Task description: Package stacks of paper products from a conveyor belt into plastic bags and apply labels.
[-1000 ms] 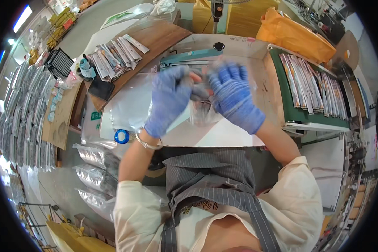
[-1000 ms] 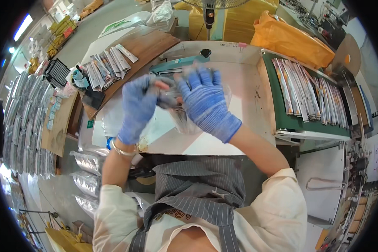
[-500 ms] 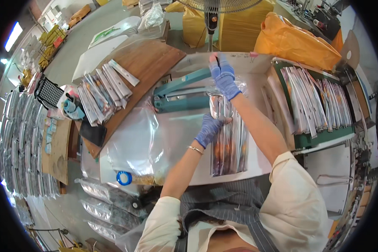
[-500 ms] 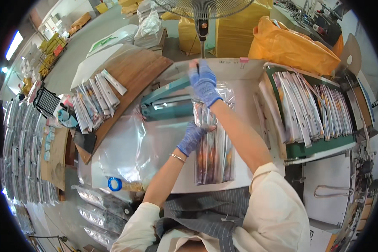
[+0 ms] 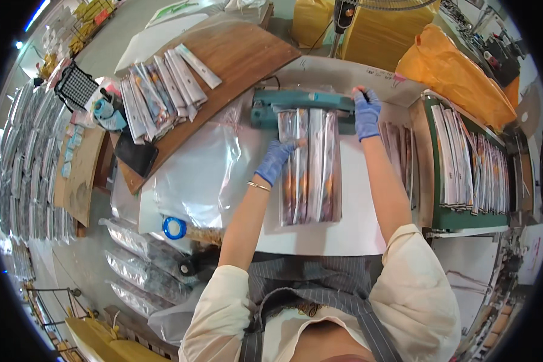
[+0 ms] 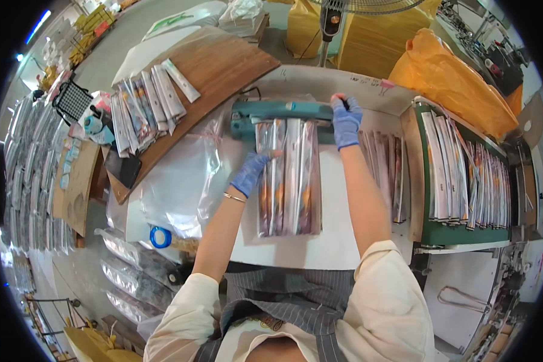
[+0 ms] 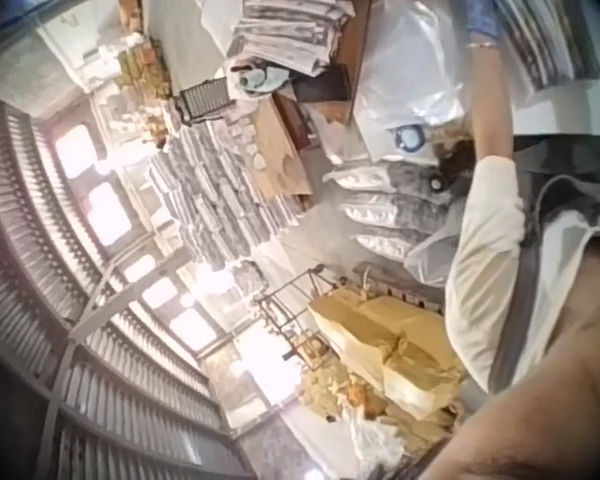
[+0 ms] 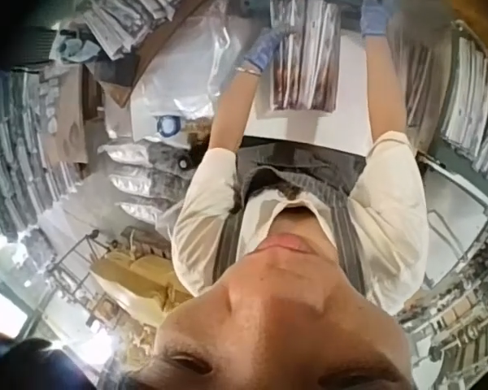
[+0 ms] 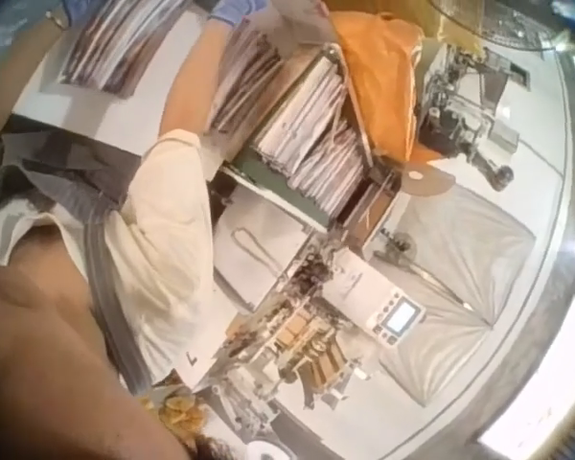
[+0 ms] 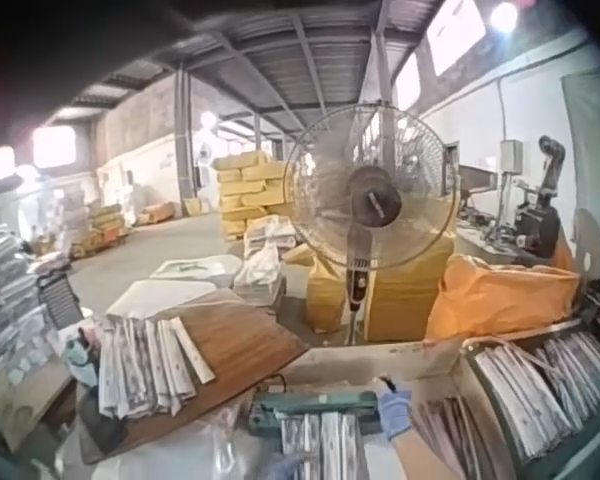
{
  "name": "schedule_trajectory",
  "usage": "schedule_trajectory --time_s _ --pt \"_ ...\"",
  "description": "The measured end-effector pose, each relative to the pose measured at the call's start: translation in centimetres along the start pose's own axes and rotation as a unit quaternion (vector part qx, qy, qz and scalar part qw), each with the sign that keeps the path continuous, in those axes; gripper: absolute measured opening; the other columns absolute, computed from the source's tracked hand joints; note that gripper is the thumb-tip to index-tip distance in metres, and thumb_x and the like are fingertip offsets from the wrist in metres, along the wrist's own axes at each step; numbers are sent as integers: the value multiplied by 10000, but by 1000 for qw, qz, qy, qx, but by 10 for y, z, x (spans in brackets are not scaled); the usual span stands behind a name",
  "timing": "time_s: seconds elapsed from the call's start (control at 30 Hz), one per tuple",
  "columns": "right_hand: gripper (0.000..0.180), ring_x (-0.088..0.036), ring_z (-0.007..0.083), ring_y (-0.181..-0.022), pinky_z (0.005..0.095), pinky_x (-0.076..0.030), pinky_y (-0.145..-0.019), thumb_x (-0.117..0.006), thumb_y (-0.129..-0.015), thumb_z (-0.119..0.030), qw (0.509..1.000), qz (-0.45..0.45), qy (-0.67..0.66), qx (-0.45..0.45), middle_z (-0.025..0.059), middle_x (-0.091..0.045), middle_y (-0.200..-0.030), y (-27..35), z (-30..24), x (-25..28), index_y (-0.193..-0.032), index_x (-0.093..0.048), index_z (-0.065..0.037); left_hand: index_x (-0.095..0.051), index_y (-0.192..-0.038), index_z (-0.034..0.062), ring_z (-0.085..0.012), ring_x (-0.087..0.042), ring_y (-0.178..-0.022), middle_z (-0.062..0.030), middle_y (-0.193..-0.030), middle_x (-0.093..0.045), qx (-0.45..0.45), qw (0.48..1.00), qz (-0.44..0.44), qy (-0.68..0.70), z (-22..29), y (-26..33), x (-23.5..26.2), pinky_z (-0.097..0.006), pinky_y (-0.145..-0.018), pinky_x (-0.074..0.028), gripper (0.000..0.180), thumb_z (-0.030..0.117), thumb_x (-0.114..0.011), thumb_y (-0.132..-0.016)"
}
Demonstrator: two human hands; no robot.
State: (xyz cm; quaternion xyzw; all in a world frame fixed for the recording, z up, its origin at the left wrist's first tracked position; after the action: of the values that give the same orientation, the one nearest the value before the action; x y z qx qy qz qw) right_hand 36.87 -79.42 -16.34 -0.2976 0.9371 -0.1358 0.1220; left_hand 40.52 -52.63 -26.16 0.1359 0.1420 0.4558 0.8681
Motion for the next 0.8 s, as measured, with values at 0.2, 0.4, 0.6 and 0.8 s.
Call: schedule_trajectory --time_s 0.2,0.4,0.6,0.8 --pt "103 -530 88 -642 220 -442 -607 -629 -791 -119 1000 7 16 -6 2 -596 -721 -22 15 31 -863 -655 -49 -596 -975 6 -130 -532 -713 -36 -789 -600 -150 971 175 -68 -38 115 11 -275 -714 -455 354 299 -657 -786" --pt "413 -499 257 -998 337 -405 -869 -649 -750 -188 952 -64 247 167 161 -505 -1137 84 -51 -13 -1122 -538 -49 -571 -941 56 -117 -532 -774 -34 -812 -570 -163 939 269 -141 -4 207 118 -253 -724 -446 113 126 -543 -858" --pt "601 -370 403 -1146 446 -329 -965 -676 -664 -349 867 -302 371 140 214 -377 -1301 257 -51 -19 -1206 -529 -135 -549 -829 35 -150 -523 -718 -59 -781 -554 -355 848 203 -337 53 194 163 -242 -671 -425 109 90 -628 -777" --pt "412 -483 296 -1017 351 -410 -851 -682 -711 -218 876 -305 315 200 174 -467 -1162 296 -108 -60 -1063 -571 -35 -554 -745 46 -163 -475 -569 -81 -647 -514 -347 805 251 -410 62 178 156 -265 -575 -415 107 108 -634 -776"
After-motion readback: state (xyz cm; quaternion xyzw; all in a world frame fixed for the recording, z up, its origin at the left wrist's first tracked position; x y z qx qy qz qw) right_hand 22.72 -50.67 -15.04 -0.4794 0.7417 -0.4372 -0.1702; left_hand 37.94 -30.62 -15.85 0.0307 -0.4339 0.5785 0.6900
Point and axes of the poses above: each hand's wrist, its own y-axis away from the middle knuckle, its own x-axis out of the back of the hand, z = x × y, the point moved 8 cm from there along -y, towards the middle knuckle
